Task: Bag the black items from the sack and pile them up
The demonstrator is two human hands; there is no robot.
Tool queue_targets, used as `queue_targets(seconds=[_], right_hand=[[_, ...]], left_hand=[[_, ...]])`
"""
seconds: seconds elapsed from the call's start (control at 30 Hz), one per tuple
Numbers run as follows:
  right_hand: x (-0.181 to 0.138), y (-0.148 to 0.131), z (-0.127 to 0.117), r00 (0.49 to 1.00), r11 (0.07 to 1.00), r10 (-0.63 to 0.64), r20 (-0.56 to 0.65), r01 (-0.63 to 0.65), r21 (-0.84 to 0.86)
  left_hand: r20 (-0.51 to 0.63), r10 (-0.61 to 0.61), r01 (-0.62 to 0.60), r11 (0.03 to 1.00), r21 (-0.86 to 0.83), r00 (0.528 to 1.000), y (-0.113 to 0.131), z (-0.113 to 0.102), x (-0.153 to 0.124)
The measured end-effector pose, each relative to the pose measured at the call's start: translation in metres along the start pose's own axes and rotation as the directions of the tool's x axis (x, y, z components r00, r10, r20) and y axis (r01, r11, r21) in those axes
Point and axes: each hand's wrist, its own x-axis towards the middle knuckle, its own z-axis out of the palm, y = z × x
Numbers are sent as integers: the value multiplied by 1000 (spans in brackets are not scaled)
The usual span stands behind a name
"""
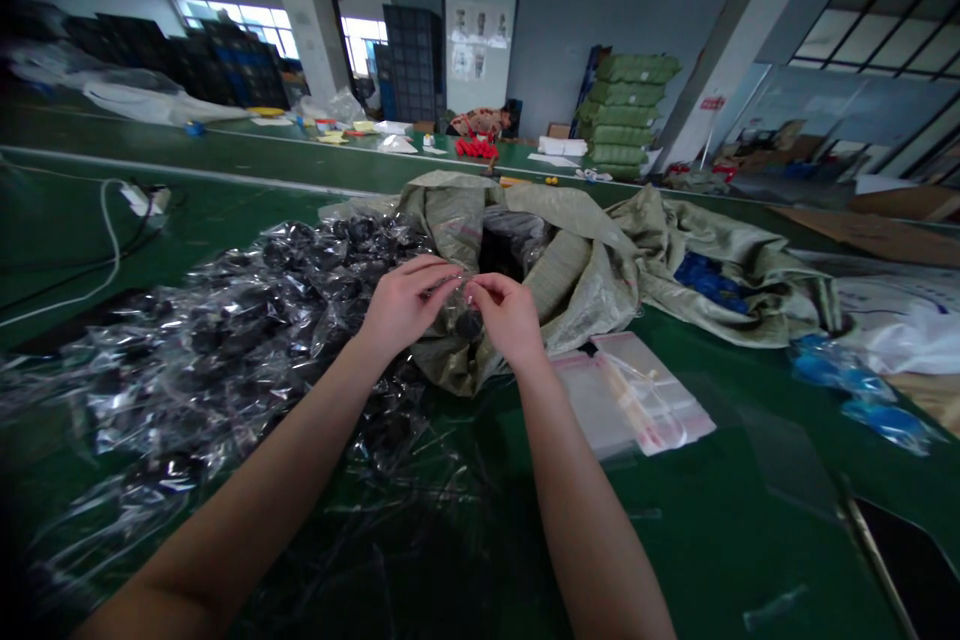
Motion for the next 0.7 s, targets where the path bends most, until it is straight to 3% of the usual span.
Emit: queue_targets(seconds=[0.17,0.4,0.7], right_hand=[[-3,-2,1,991,984,-88,96,101,-148],[-4,-4,-1,983,938,-149,103,173,-299],[-8,-10,-2,983,879,-160,91,183,-440]], left_hand=[[121,79,-95,987,130,989,-1,-2,-2],[129,154,-187,937,294,979,-5,-2,-4],[133,83,-115,960,254,988,-4,0,-5]])
